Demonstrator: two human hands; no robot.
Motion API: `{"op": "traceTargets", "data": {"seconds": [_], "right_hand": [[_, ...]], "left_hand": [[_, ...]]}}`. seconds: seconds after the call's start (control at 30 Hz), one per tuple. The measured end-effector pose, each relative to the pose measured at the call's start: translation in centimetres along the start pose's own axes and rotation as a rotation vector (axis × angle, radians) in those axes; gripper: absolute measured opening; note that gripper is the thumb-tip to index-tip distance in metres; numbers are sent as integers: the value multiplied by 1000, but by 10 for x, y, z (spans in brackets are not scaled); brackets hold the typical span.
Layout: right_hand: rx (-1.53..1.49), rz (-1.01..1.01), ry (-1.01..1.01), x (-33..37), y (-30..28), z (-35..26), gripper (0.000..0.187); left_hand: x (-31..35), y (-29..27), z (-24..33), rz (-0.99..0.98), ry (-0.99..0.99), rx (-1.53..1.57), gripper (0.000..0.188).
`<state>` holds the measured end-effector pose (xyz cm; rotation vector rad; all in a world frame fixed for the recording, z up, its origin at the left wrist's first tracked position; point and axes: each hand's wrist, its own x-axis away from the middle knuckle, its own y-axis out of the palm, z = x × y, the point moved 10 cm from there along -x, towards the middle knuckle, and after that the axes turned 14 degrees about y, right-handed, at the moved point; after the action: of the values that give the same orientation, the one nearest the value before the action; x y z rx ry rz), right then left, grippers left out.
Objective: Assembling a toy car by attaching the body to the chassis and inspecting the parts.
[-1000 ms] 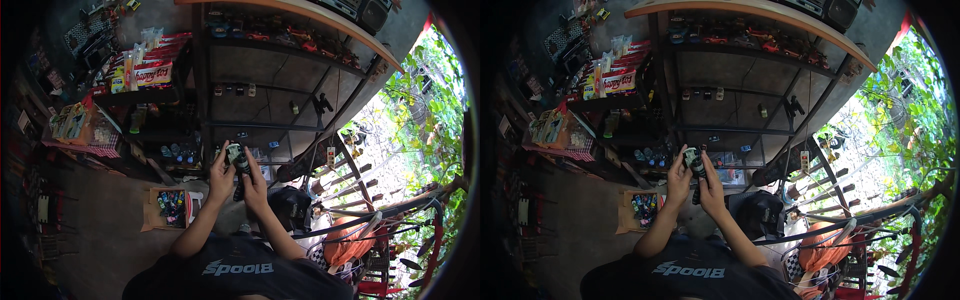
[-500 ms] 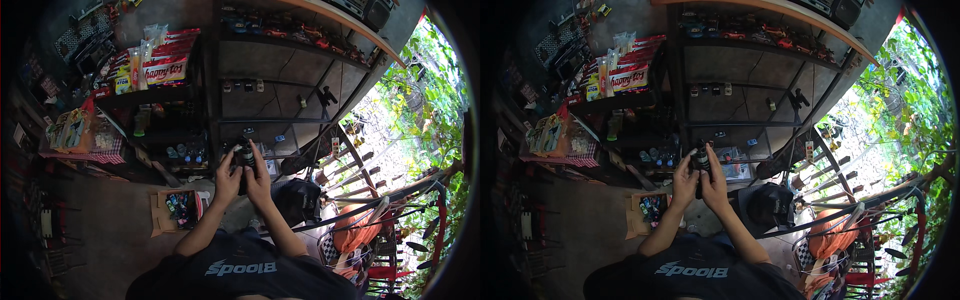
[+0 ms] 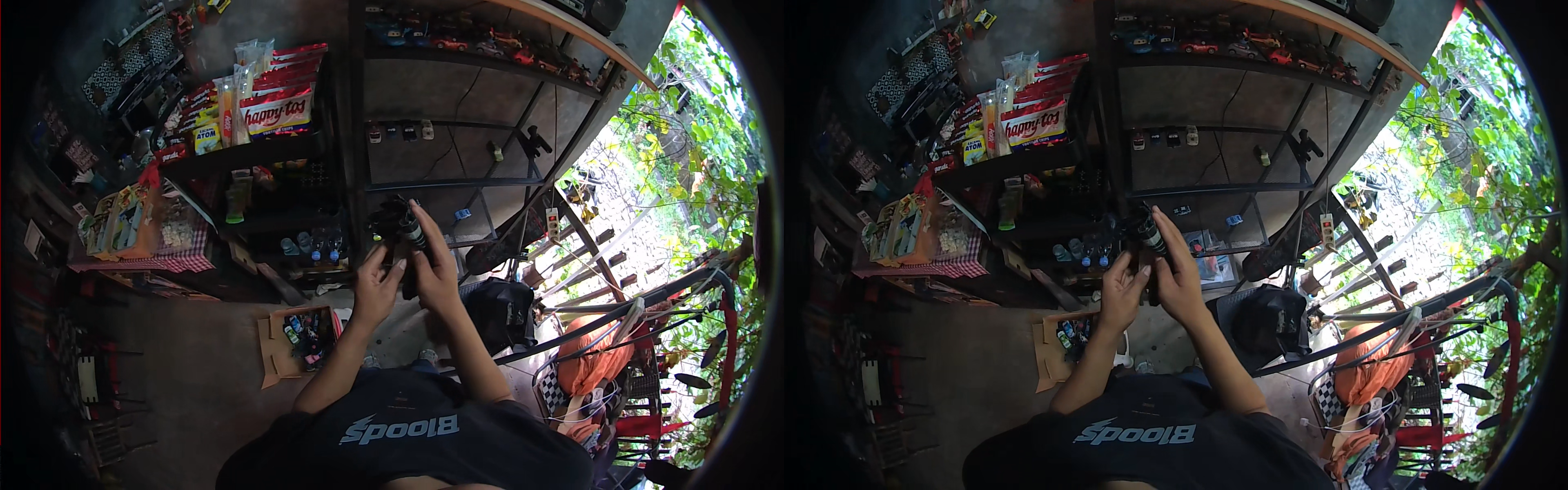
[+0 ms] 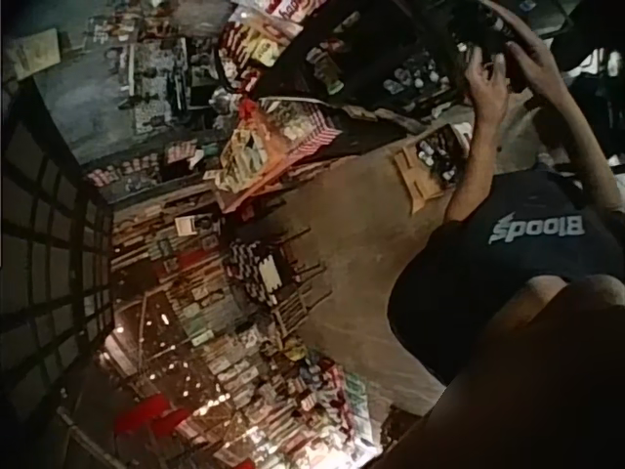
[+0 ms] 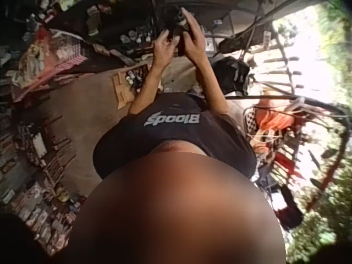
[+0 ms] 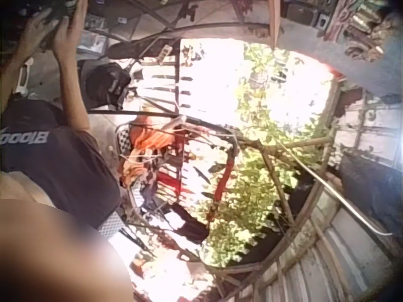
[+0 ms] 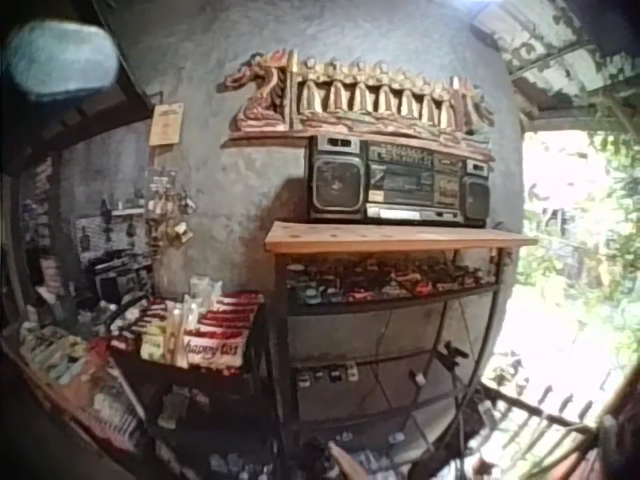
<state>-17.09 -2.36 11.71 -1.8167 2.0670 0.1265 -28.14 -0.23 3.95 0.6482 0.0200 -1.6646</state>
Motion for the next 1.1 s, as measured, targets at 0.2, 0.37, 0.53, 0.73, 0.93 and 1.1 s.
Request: {"op": "traceTargets", "data": {"seconds": [0.2,0.37,0.53,0.73,0.93,1.1], "right_hand": [[63,-120,23,-2,-13,-1,68],[98,-107,50,15,-31,14,68],[8,-98,177,21,-59,26,62],[-197,-1,165,10,-113,35,59],[-7,13,-4,14,-127,18,66],[72,22,-30,23,-151,29,71]], "left_hand": [[-18,18,18,-410,254,-475,42],[-31,16,20,-13,76,-32,49],[-24,47,-1,-6,12,-46,37],[-14,110,1,-162,265,-499,38],[-20,121,-40,104,39,25,33],[-27,143,-50,137,74,54,32]]}}
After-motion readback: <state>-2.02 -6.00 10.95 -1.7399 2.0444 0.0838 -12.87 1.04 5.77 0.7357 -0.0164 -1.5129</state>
